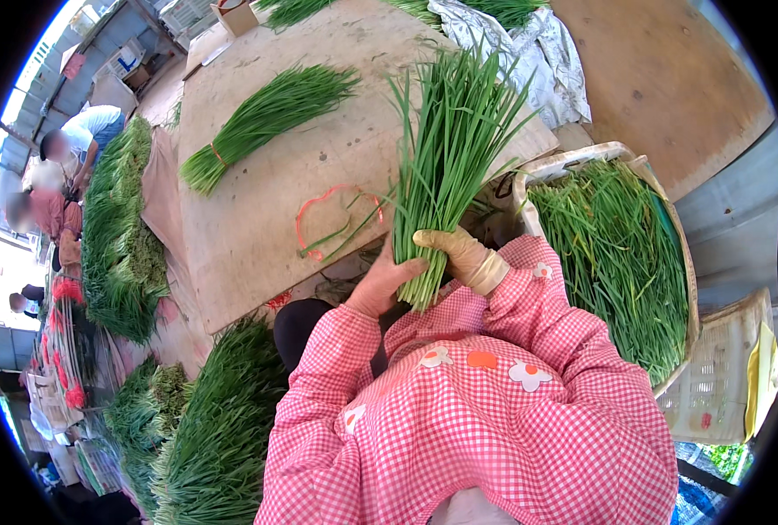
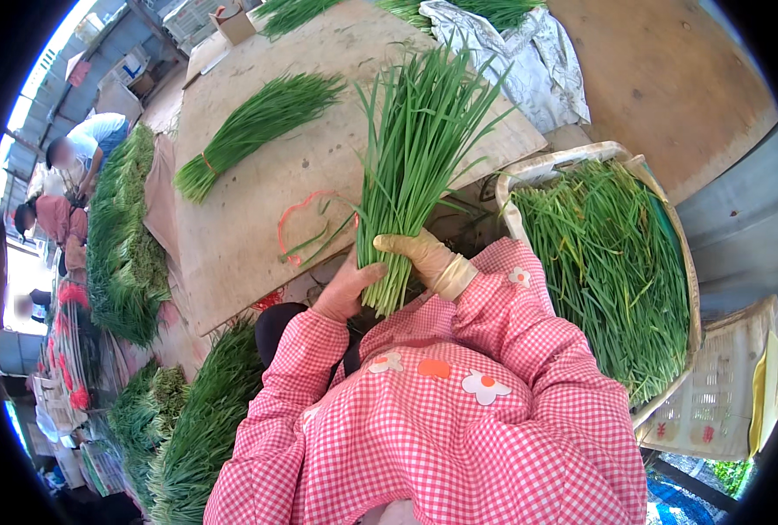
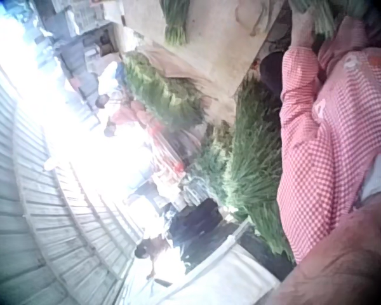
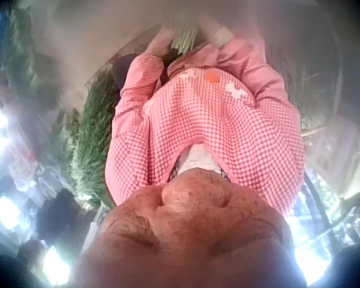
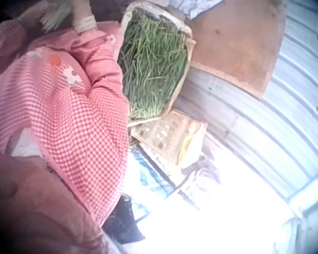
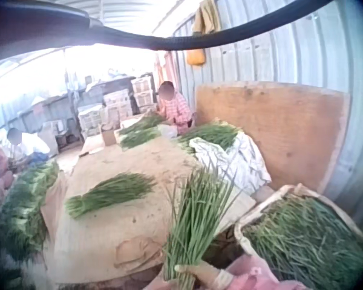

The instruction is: The person bundles green onions by hand, gathering them into a bunch, aligning the stems, and wrapping a red tie around the bundle before placing it into a crate.

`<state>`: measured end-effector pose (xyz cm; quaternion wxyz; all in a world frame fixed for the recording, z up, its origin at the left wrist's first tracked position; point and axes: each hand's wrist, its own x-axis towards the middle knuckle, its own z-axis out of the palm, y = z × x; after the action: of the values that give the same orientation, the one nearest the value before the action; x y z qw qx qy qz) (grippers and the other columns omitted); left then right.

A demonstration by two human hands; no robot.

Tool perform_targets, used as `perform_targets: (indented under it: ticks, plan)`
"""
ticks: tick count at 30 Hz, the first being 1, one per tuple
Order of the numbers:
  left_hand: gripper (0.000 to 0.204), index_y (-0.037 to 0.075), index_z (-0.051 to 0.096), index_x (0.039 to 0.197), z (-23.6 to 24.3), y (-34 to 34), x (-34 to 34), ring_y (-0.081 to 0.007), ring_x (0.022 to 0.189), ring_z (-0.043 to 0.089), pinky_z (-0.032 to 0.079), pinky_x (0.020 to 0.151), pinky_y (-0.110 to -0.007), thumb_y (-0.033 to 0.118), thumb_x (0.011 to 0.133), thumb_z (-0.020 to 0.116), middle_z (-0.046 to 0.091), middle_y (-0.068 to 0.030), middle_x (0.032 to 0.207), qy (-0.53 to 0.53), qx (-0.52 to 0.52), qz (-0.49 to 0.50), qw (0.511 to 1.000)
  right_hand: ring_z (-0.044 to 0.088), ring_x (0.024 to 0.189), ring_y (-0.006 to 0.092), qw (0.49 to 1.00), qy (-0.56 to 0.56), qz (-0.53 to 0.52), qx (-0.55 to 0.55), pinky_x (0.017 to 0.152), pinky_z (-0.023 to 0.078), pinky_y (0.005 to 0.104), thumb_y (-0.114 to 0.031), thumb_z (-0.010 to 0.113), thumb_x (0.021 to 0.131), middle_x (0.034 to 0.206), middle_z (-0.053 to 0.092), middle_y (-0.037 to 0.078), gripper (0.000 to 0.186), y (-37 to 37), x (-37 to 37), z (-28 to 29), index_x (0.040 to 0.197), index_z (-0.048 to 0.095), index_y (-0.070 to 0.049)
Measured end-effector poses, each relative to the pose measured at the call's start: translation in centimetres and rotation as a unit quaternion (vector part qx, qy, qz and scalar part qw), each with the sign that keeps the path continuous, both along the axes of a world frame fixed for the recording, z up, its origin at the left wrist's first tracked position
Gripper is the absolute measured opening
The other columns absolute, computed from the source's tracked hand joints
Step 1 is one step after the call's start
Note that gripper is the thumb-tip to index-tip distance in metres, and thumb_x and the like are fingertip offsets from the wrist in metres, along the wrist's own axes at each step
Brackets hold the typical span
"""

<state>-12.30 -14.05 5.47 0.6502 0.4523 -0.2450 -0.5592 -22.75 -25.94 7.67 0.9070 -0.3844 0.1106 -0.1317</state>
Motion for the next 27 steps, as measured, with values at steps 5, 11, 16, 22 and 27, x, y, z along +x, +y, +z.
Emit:
perform_targets:
  ticks: [5,11,16,22,27]
  plan:
    - [0.047,0.003,0.045,0.119,-1.5,2.0,-0.6,-0.0170,0.088,0.058,0.050,0.075,-0.030,0.014,0.076,0.063,0.056,-0.0069,0.103,0.132,0.038,-0.082,0.987,0.056,0.090,0.0151,0.995,0.058,0.045,-0.063,0.079,0.047,0.0293,-0.018,0.070,0.077,0.100,0.060,0.002,0.040,0.4,0.1,-2.9,0.112,0.054,-0.006]
    - [0.036,0.003,0.052,0.106,-1.2,2.3,-1.5,-0.0145,0.076,0.057,0.048,0.066,-0.027,0.003,0.071,0.063,0.057,-0.0038,0.092,0.076,0.060,-0.013,0.995,0.057,0.090,0.0156,0.979,0.071,-0.085,-0.172,0.080,0.046,0.0288,-0.021,0.066,0.080,0.100,0.061,0.005,0.037,0.8,0.7,-3.3,0.110,0.056,-0.003]
    - [0.039,0.002,0.052,0.108,-1.6,3.8,-1.6,-0.0149,0.078,0.056,0.047,0.065,-0.028,0.002,0.070,0.062,0.057,-0.0059,0.093,0.065,0.049,0.007,0.997,0.060,0.094,0.0216,0.829,0.242,-0.163,-0.476,0.091,0.043,0.0296,-0.012,0.052,0.086,0.109,0.061,0.011,0.032,-5.7,0.7,-2.7,0.117,0.056,-0.006]
    - [0.036,0.002,0.051,0.107,-3.0,4.4,-1.2,-0.0161,0.076,0.055,0.047,0.064,-0.028,0.004,0.072,0.062,0.057,-0.0072,0.091,0.105,0.046,0.006,0.993,0.058,0.077,0.0179,0.928,0.149,-0.332,-0.081,0.072,0.049,0.0327,-0.023,0.062,0.080,0.086,0.061,0.005,0.022,-16.2,-1.4,-0.9,0.094,0.059,-0.006]
    - [0.033,0.002,0.051,0.105,-2.9,4.6,-1.0,-0.0167,0.074,0.056,0.048,0.063,-0.029,0.006,0.074,0.062,0.057,-0.0078,0.089,0.191,0.066,0.027,0.979,0.053,0.074,0.0105,0.853,0.266,-0.267,-0.362,0.065,0.044,0.0241,-0.023,0.057,0.085,0.089,0.058,0.001,0.018,-15.4,-5.0,0.8,0.095,0.057,-0.008]
